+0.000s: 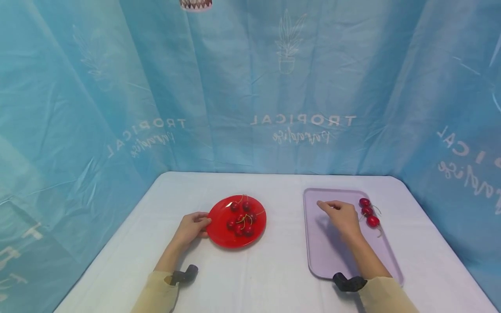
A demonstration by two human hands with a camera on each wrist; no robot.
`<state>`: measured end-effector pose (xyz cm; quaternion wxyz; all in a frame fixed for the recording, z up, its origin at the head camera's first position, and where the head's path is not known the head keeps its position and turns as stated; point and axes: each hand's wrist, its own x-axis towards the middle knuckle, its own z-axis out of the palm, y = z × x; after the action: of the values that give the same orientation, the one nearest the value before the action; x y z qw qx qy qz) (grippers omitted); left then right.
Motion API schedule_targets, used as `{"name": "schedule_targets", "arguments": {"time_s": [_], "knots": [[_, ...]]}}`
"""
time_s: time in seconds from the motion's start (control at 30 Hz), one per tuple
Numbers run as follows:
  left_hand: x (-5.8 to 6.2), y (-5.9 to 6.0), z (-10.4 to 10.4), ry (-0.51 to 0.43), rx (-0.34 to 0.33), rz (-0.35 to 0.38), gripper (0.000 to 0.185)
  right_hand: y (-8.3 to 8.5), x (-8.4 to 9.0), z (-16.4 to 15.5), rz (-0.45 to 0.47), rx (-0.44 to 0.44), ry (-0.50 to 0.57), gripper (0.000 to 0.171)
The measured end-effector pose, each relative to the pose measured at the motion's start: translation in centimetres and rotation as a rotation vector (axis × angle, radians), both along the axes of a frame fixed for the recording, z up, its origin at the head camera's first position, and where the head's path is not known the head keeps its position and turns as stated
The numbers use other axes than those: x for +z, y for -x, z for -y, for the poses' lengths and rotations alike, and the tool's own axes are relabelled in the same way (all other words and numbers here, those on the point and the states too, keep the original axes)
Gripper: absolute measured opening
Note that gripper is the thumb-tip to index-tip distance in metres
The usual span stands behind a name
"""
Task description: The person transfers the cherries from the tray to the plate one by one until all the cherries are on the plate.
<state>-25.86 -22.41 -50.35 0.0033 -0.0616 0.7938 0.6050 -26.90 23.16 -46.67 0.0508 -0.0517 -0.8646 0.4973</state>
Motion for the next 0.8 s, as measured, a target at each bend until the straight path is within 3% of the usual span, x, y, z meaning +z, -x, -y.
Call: {"name": "schedule_targets", "arguments": {"time_s": [0.4, 0.6, 0.8], "knots": [[0.3, -0.2, -0.1, -0.004, -0.009, 0.002, 0.035, -0.3, -0.9, -3.2, 0.033, -0.068, -0.057, 0.076], [0.2, -0.1, 0.0, 0.001, -0.001, 0.009, 0.035, -0.5, -0.9, -4.7, 0.064, -0.061, -0.093, 0.079], [0.3, -0.3, 0.0, -0.002, -0.005, -0.001, 0.035, -0.9, -0.3, -6.6, 0.093, -0.085, -0.200, 0.080]]}}
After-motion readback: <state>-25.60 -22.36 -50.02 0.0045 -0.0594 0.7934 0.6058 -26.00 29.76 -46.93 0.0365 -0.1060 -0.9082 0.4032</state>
